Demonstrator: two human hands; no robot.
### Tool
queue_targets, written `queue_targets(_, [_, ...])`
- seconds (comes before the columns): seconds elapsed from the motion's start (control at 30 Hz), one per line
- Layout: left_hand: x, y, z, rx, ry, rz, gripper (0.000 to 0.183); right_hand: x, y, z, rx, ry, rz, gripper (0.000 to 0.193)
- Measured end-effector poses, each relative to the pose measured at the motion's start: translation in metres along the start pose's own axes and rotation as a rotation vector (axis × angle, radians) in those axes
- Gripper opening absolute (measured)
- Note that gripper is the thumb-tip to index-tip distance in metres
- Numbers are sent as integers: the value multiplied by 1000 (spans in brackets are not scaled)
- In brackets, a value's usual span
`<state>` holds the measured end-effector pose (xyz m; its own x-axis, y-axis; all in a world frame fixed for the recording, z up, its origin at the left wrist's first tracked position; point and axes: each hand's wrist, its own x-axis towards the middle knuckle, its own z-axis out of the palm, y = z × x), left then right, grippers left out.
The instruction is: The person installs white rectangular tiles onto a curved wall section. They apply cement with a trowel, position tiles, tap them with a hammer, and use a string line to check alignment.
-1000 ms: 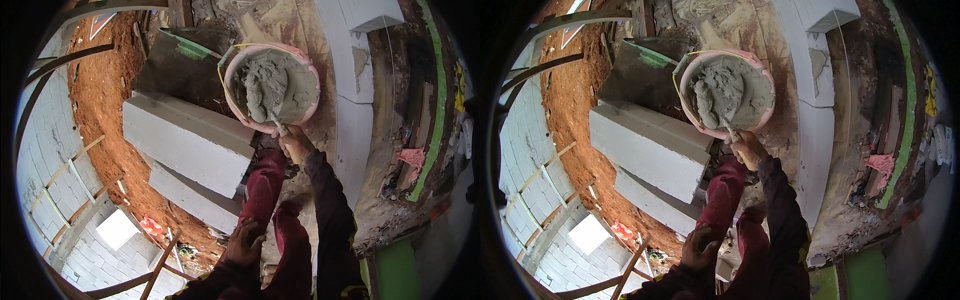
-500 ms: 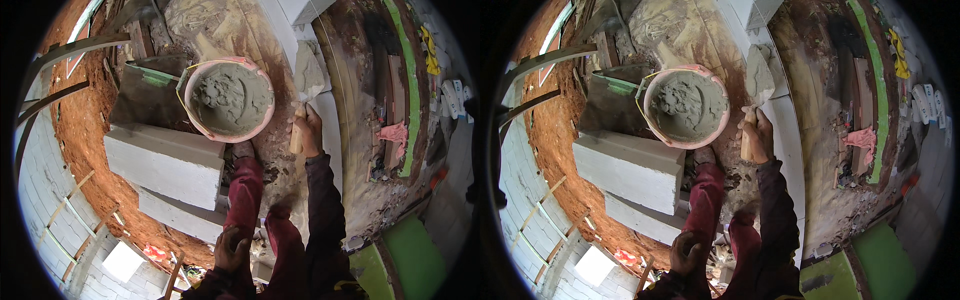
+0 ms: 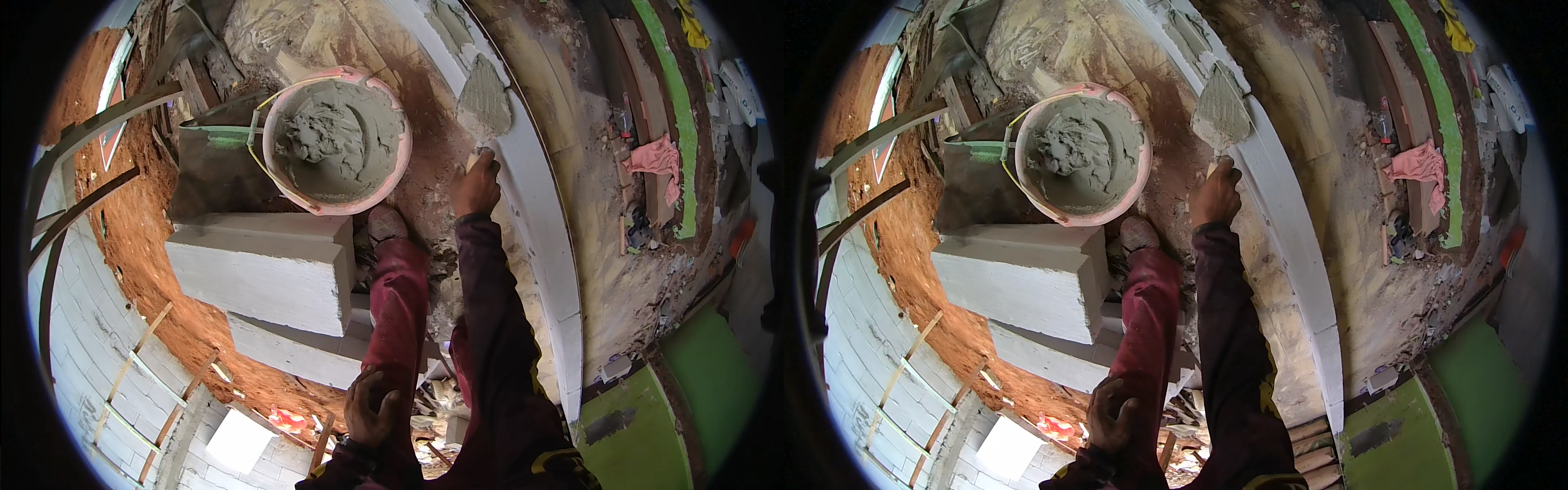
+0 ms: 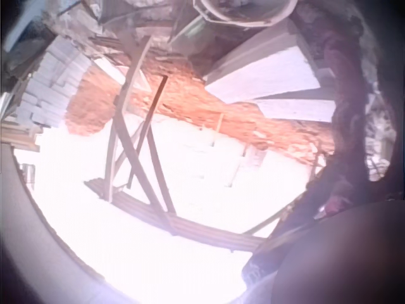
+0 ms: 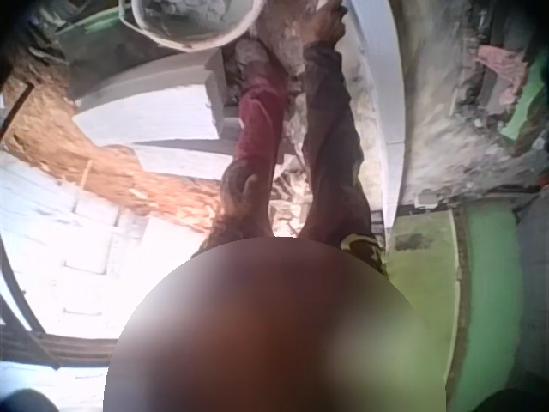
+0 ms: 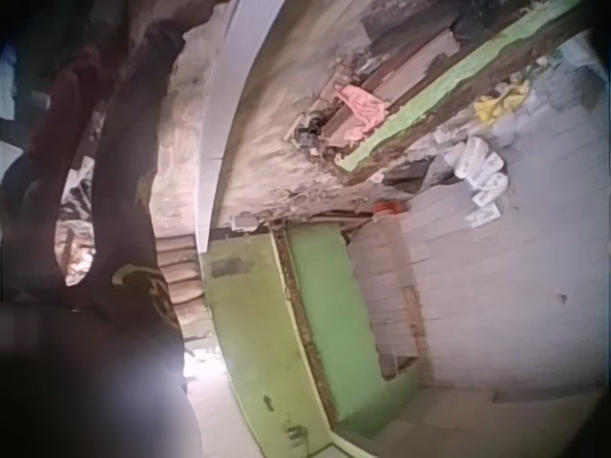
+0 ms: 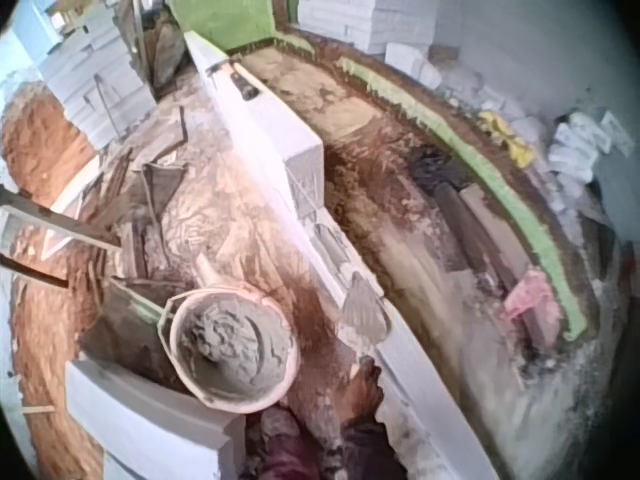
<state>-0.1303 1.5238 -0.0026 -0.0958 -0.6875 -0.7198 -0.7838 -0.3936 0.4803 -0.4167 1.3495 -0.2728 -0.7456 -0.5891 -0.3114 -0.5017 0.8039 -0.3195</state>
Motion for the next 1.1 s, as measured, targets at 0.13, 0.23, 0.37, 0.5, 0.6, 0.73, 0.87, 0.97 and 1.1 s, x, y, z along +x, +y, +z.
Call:
queue_targets(0.13, [-11, -5, 16, 42, 8, 7, 47, -23, 64, 27, 42, 80, -9, 48])
queue_targets(0.23, [-18, -10, 28, 80, 16, 59, 47, -35, 108, 50, 39, 67, 2, 51])
queue_targets(0.37, [-30, -12, 42, 188, 8, 115, 46, -70, 153, 68, 86, 94, 10, 48])
queue_targets(0.5, [-32, -12, 49, 211, 6, 138, 44, -153, 192, 38, 134, -20, 126, 49])
queue_targets(0.6, [-27, -10, 48, 176, -13, 147, 44, -207, 202, -15, 539, -329, 292, 44])
queue_targets(0.73, [-20, -4, 38, 134, -55, 141, 43, -198, 127, -75, 450, -393, -297, 41])
queue_targets(0.87, [-11, 4, 22, 92, -24, 136, 42, -115, -15, -102, 126, -582, -509, 47])
queue_targets(0.97, [-6, 10, 9, 91, 0, 123, 43, -58, -113, -80, -229, -491, -681, 18])
queue_targets(1.1, [4, 17, -6, 42, 47, 92, 44, -53, -163, -42, -546, -821, -774, 23])
